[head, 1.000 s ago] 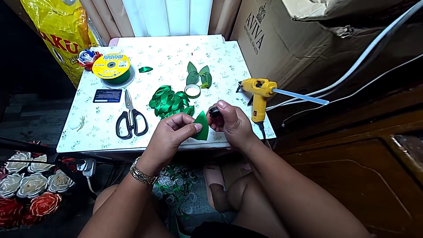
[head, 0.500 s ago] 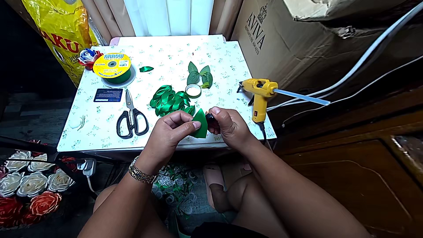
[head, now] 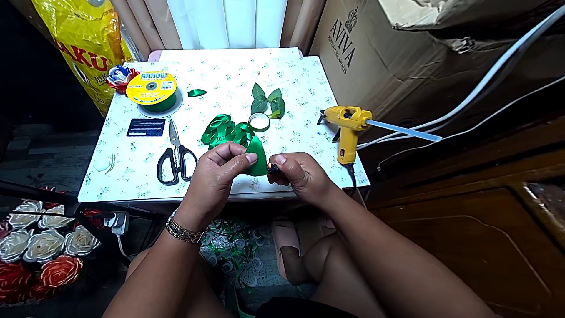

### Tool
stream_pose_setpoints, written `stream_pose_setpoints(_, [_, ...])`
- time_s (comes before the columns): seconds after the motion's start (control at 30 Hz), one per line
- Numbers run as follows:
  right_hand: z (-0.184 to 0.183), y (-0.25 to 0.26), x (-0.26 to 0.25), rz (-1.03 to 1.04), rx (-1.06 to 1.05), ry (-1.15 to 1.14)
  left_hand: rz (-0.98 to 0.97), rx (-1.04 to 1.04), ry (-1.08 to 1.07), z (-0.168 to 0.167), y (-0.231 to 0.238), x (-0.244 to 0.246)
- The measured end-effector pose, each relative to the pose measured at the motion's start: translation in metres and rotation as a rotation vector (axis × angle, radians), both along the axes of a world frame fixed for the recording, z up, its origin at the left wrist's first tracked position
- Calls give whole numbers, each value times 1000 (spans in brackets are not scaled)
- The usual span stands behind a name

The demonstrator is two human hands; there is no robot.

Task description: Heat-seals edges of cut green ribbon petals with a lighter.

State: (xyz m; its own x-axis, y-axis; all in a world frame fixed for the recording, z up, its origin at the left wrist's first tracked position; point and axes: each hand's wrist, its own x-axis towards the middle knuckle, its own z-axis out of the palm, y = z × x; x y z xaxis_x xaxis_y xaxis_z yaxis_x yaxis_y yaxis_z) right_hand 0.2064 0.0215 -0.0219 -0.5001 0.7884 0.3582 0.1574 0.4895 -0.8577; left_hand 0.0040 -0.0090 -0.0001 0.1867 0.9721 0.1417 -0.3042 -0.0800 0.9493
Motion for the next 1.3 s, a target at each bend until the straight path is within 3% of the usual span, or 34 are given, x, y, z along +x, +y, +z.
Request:
stream_pose_setpoints(0.23, [-4, 2, 2, 76, 14, -49, 36, -57, -60, 0, -1, -1])
stream_pose_setpoints(0.43, [-1, -8, -12, -27, -242, 286, 137, -237, -227, -3, -3, 19])
stream_pose_setpoints(0.6, [7, -25, -29, -177, -374, 474, 123, -229, -423, -14, -6, 37])
stream_pose_setpoints(0.8, [7, -15, -16, -191, -319, 622, 0, -165, -188, -16, -7, 34])
stream_pose_setpoints(1.3, [9, -13, -11, -222, -230, 395, 51, 11, -53, -16, -4, 25])
